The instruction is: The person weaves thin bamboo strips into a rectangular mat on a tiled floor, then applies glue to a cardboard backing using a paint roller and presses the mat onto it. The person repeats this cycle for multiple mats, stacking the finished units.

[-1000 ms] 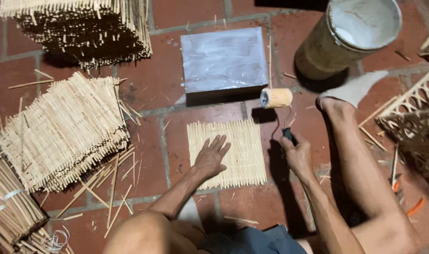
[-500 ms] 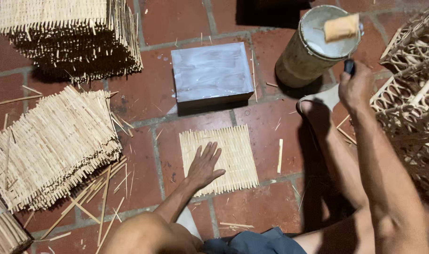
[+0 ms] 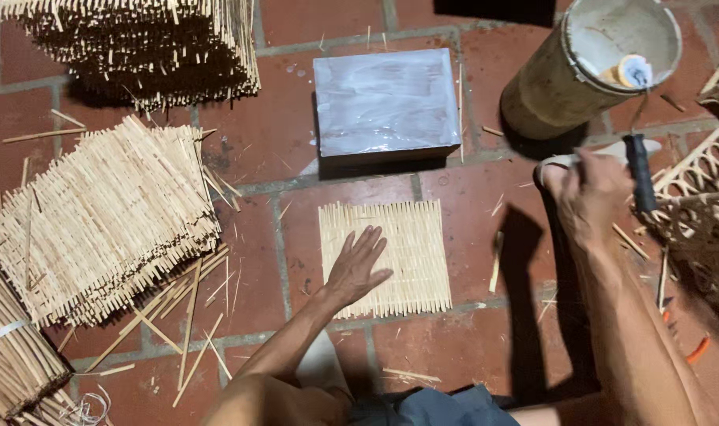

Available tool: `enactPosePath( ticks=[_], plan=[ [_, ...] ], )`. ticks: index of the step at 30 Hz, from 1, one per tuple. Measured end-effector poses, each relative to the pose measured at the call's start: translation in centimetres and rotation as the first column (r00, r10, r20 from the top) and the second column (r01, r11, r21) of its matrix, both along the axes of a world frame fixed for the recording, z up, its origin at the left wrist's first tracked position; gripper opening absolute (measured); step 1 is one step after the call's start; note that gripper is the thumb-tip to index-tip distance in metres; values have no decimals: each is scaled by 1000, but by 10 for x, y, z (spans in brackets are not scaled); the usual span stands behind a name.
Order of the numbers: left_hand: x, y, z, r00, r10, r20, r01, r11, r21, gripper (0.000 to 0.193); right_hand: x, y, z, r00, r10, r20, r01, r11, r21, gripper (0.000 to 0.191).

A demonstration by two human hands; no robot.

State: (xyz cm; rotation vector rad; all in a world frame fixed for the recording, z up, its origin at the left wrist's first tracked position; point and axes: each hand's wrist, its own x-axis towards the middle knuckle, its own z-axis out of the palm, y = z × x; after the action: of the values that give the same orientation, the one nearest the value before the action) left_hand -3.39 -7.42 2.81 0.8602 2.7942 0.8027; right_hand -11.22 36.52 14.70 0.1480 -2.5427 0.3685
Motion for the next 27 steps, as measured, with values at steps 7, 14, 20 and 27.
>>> enactPosePath(
  ticks=[7, 14, 20, 27],
  plan=[
    [-144, -96, 16, 699, 668, -257, -534, 726, 434, 43, -161, -73, -45, 889, 209, 408, 66, 822, -565, 45],
    [-292, -88, 40, 440, 504, 743, -861, 473, 189, 77, -239, -132, -45, 770, 246, 588, 209, 774, -598, 44],
    [-293, -68, 68, 365, 462, 808, -899, 401, 176, 76, -234, -144, -9, 634, 149, 759, 389, 787, -480, 48],
    [-288, -61, 80, 466, 541, 700, -825, 551, 124, 89, -213, -140, 2, 669, 163, 726, 347, 795, -498, 48]
  ],
)
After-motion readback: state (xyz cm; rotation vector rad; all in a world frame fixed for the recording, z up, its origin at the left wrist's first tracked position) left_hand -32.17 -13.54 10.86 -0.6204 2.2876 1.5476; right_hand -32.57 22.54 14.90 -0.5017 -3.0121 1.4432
